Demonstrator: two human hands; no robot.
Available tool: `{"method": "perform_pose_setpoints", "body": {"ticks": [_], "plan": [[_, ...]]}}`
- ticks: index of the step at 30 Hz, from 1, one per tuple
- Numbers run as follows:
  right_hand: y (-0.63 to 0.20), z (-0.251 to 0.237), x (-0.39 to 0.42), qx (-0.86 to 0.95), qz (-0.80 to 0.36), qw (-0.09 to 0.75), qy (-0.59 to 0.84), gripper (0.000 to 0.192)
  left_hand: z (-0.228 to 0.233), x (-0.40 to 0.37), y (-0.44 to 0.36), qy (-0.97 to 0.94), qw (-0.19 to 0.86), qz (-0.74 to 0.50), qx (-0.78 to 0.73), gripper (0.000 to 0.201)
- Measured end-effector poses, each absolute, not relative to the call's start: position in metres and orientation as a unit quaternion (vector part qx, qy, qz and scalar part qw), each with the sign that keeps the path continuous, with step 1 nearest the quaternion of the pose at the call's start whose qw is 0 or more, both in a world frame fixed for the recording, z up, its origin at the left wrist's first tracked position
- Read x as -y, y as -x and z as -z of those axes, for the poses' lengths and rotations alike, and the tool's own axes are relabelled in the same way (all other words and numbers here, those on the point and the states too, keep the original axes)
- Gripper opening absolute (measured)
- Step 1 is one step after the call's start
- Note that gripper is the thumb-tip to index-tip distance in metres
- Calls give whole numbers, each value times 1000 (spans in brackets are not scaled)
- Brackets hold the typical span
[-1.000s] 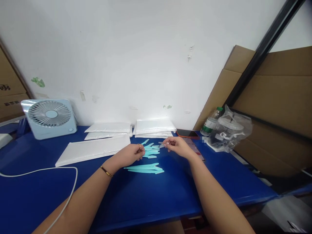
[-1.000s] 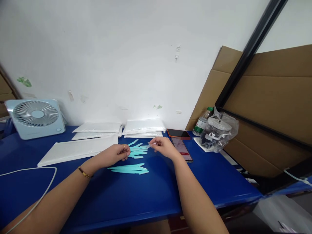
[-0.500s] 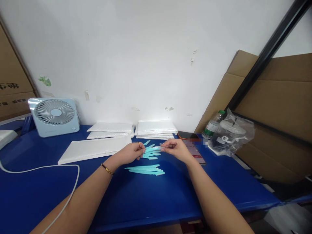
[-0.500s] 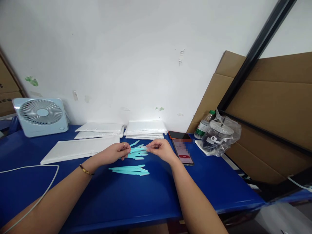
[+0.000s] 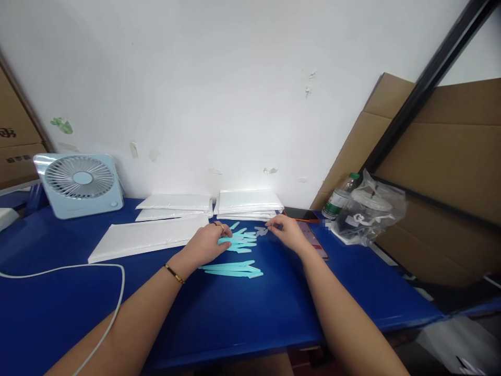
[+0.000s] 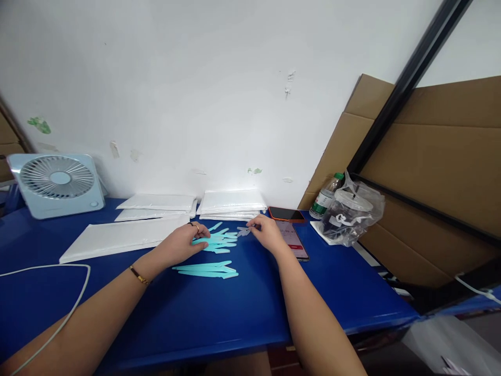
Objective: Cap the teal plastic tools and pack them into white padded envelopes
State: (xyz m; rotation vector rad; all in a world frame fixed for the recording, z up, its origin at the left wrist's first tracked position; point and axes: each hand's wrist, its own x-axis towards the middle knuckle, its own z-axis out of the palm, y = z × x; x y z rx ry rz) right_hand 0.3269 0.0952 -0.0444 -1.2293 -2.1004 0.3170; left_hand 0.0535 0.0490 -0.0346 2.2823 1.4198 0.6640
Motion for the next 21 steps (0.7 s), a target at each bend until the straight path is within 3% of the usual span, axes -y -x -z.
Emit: {"method": "perform_pose_setpoints", "body": {"ticks": [4,9,16,21], "plan": [[-327,54,-103,835,-88,235,489,16,30,-42,-55,-853,223,-134,-452,21],[-326,56,-103,832,-62,189,518,7,31,-37,-59,-832,254,-98,-483,16],[-330,54,-98,809,-150,189,537,6,28,-40,-56,-814,291,-133,-485,21],[-328,46,-90,785,-261,266,495,13,23,-40,-53,-778,380,-170,-471,24]]}}
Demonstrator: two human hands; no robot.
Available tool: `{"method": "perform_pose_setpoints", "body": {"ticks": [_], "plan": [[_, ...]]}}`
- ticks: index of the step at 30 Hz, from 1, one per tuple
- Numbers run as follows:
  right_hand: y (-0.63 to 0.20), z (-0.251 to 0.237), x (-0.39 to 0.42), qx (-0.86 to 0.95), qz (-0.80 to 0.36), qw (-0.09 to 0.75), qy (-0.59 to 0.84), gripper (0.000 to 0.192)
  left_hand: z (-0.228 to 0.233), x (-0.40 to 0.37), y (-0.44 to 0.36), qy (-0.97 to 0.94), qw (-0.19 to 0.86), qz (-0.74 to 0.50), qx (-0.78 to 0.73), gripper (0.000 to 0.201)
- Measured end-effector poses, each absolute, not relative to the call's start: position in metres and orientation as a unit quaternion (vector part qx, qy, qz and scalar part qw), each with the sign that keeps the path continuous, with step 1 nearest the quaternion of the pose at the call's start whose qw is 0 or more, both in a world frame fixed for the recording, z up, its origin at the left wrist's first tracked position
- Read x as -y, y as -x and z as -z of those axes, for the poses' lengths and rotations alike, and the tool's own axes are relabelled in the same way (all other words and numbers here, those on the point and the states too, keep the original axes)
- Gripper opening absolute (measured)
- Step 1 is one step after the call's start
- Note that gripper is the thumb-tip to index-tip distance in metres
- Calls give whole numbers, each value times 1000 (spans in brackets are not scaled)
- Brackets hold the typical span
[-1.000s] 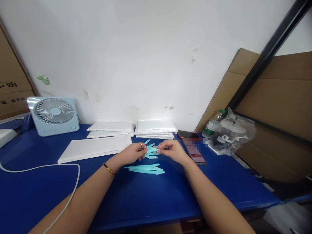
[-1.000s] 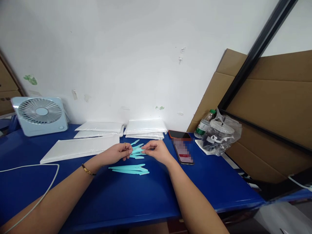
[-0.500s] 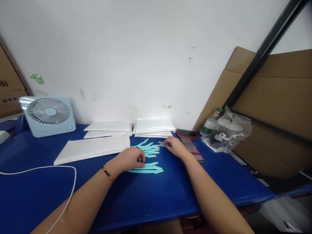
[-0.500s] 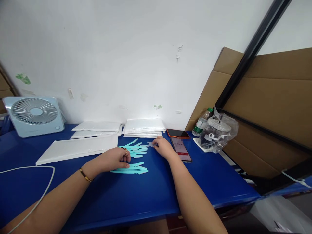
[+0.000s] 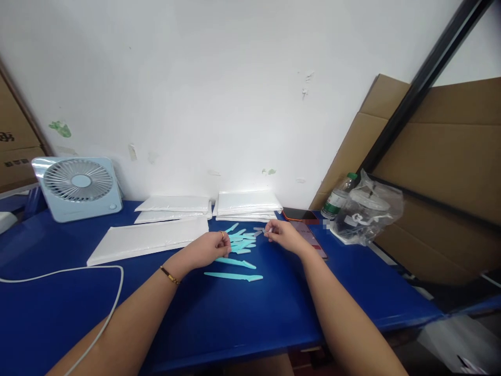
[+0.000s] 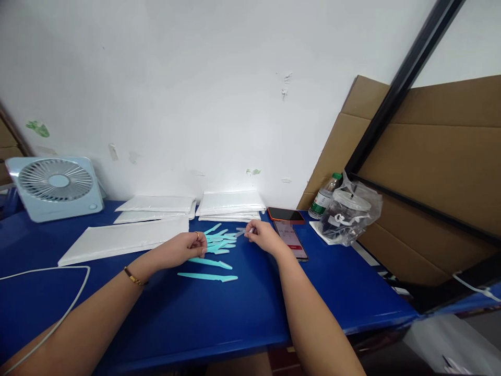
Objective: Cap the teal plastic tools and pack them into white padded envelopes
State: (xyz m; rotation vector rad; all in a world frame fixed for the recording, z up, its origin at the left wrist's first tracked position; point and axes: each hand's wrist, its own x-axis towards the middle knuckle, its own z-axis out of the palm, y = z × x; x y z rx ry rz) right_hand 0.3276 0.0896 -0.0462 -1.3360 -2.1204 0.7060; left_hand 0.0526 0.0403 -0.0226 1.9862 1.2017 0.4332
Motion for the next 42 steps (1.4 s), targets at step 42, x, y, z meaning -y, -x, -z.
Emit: {"method": "perform_pose_setpoints", "body": {"ticks": [42], "plan": [[-293,25,-61,809,-214,442,324,12,17,-45,-45,-725,456,-212,-471,35]]}}
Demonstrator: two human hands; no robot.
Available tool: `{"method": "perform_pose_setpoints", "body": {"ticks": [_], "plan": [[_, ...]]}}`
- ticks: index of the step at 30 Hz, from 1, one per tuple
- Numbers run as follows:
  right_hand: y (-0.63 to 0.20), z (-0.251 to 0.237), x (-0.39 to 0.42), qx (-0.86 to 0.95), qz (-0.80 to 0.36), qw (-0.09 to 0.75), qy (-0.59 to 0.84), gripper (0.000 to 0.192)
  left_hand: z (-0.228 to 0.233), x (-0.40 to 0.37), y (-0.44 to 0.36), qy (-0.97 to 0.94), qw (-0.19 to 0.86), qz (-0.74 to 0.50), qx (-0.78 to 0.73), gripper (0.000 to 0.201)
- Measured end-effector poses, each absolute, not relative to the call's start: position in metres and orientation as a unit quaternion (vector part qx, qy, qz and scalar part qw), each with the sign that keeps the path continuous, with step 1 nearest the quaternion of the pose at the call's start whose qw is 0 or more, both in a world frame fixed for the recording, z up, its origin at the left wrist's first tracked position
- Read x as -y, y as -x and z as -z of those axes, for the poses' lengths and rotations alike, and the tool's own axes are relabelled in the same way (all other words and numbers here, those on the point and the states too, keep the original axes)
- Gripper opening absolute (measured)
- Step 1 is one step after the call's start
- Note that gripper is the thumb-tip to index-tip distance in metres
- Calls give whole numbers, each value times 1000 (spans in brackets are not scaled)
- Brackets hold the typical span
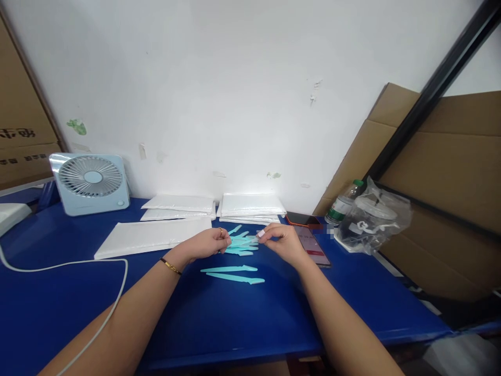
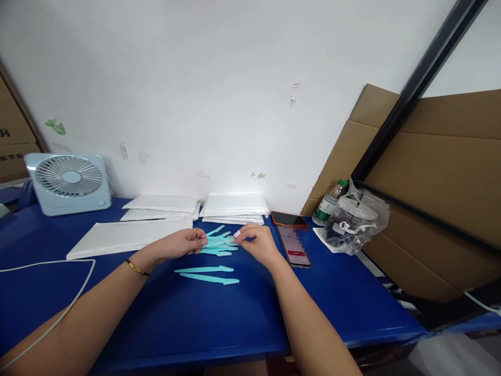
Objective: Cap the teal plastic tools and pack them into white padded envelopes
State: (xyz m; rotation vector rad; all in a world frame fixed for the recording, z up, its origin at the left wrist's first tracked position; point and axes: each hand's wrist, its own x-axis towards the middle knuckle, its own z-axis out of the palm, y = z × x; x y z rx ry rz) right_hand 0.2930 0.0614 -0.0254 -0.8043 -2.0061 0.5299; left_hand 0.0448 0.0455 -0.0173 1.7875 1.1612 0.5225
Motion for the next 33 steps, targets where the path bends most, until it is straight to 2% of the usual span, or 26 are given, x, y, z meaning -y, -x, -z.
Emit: {"method": "perform_pose_setpoints", "body": {"ticks": [16,20,22,28,30,33], "plan": [[-286,29,-60,825,-177,434,316,16,19,-46,-46,-717,473,-205,-469,29],[-278,33,-58,846,-176,411,291,18,23,-44,-52,-714,471,-205,-476,28],[-283,33,-64,853,-165,395,299,17,28,-45,-53,-727,427,-217,-491,29],[-323,43,-97,827,-96,372,409,18,37,-52,-52,-791,149,-224,-549,23],[-327,50,-104,836,-99,340,420,18,35,-51,-53,-801,129,-214,-543,20],[-323,58,-107,855,-94,296,415,19,29,-44,-54,-823,169,-197,-505,23]]}}
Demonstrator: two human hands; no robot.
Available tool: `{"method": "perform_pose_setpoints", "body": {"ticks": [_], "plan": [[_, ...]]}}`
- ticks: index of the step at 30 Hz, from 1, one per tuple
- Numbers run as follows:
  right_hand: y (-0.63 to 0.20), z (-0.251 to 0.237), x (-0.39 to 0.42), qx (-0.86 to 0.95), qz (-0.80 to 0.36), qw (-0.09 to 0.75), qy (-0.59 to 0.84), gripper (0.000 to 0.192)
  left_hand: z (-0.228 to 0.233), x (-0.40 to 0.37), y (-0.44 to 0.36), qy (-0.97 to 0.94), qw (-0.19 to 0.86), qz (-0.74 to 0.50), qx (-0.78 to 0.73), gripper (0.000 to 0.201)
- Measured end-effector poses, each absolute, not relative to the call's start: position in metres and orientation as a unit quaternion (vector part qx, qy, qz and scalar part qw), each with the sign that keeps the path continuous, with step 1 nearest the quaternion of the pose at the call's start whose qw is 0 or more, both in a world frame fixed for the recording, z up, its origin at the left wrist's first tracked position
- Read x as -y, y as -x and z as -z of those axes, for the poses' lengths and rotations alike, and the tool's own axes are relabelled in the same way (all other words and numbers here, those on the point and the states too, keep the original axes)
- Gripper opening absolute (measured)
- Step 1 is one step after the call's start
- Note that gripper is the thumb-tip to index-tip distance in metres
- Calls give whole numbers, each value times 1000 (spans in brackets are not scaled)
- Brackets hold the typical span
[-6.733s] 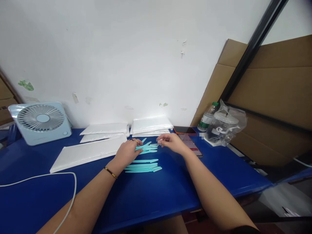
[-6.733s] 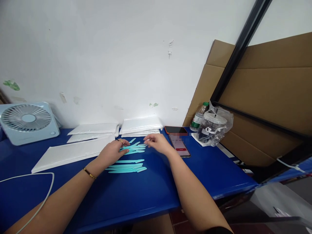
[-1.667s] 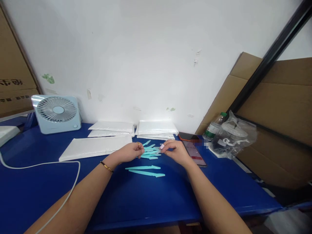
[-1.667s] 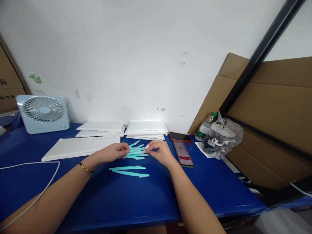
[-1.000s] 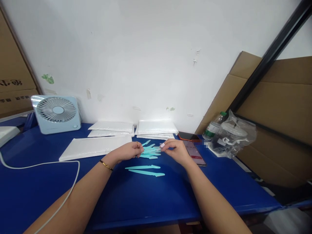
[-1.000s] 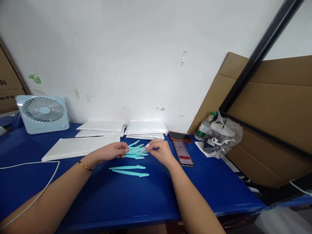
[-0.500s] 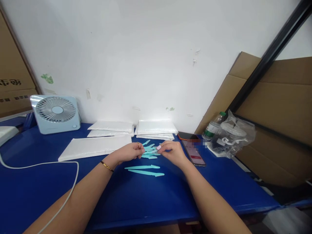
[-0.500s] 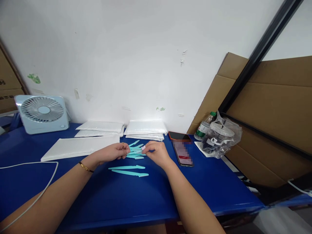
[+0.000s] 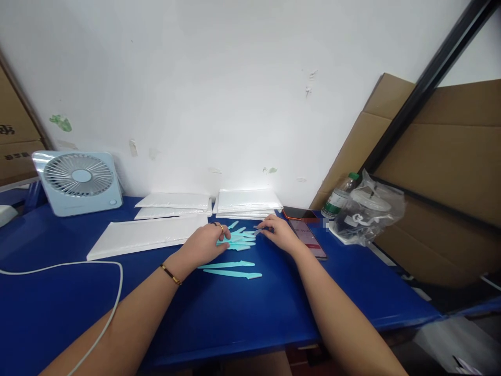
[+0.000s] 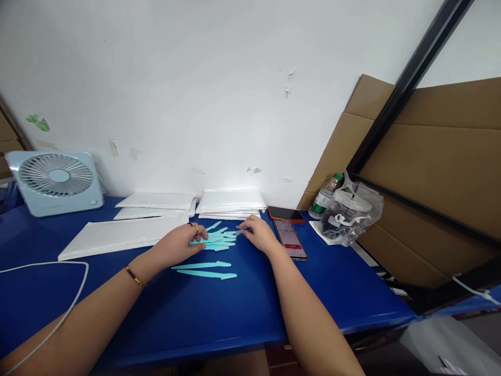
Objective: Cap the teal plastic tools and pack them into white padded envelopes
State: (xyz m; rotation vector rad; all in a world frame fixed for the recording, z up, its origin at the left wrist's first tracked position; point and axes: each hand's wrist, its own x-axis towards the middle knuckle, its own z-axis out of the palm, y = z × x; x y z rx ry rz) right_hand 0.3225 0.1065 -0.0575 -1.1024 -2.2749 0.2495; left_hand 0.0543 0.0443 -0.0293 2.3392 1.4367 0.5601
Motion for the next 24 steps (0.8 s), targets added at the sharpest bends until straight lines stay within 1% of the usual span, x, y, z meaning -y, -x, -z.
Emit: {"method": "perform_pose_setpoints", "body": {"ticks": [3,7,10,13,16,18,22,24], "plan": [[-317,60,-105,868,-79,255,420,14,28,-36,-56,-847,222,-153,-458,22],[-320,57,-100,855,-88,223,461,5,31,-31,-60,-840,249,-113,-468,15],[-325,53,-96,846,-112,213,477,6,31,-32,-62,-827,260,-127,-482,16],[-329,52,-94,833,-139,223,486,8,29,-35,-60,-801,279,-168,-502,19],[-329,53,-94,824,-166,253,479,9,29,-39,-56,-772,319,-206,-509,23],[-328,52,-93,808,-200,290,472,8,31,-41,-54,-758,339,-229,-508,26],[-319,42,-87,750,-292,401,437,11,30,-44,-52,-739,381,-247,-497,29],[-313,33,-81,739,-291,454,404,11,27,-43,-52,-729,403,-253,-492,29]]}}
